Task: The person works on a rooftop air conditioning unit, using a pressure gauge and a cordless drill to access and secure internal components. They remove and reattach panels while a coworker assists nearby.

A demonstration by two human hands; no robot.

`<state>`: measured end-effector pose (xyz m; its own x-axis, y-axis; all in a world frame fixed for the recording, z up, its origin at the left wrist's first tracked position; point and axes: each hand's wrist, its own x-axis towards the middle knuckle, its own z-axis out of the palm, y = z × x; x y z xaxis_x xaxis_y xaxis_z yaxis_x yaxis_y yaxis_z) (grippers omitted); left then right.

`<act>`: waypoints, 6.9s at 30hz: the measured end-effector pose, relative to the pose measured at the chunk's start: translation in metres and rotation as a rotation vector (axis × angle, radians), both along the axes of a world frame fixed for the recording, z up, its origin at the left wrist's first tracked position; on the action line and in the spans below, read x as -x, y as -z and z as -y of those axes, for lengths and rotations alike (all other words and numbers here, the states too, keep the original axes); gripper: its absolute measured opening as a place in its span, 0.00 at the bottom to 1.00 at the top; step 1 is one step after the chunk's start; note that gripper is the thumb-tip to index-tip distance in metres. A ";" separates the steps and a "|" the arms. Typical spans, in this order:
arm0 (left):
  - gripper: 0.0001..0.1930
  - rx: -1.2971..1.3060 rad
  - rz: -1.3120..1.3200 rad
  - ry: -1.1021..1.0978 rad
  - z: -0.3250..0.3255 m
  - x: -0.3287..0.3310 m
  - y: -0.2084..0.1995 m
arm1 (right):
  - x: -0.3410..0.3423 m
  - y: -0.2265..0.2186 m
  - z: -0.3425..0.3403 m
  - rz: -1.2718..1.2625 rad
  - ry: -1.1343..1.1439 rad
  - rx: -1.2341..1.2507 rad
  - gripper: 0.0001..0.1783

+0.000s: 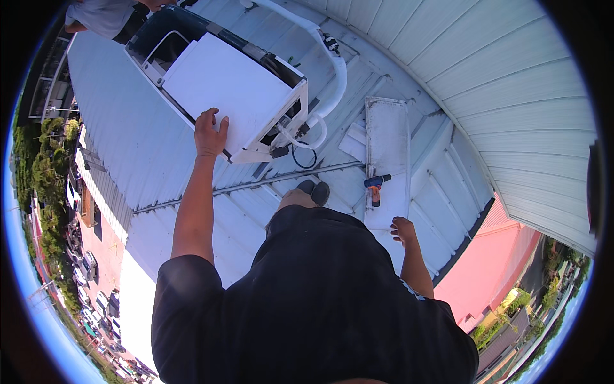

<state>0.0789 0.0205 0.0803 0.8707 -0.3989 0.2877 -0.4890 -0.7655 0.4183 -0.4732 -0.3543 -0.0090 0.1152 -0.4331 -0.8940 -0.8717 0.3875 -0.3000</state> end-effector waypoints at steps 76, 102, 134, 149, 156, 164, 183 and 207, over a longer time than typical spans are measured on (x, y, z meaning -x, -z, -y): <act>0.21 -0.214 -0.076 0.189 -0.013 0.001 -0.031 | -0.531 -0.077 -0.063 0.953 0.245 0.428 0.37; 0.19 -0.172 -0.061 0.241 -0.019 -0.002 -0.032 | -0.535 -0.083 -0.065 1.044 0.116 0.467 0.36; 0.14 0.095 0.055 0.075 0.006 -0.002 0.002 | -0.559 -0.063 -0.045 0.393 -0.651 1.030 0.31; 0.15 0.062 -0.009 0.082 0.007 -0.006 0.010 | -0.561 -0.065 -0.059 0.397 -0.396 1.076 0.35; 0.14 0.082 0.063 0.091 0.009 -0.006 0.012 | -0.559 -0.061 -0.061 0.370 -0.298 1.044 0.37; 0.14 0.047 0.030 0.078 0.007 -0.004 0.008 | -0.558 -0.063 -0.061 0.396 -0.218 1.026 0.36; 0.11 0.026 0.025 0.036 0.008 -0.006 0.009 | -0.560 -0.073 -0.055 0.367 -0.354 1.025 0.38; 0.07 0.124 0.131 0.029 0.007 -0.007 0.019 | -0.565 -0.072 -0.056 0.344 -0.286 0.947 0.37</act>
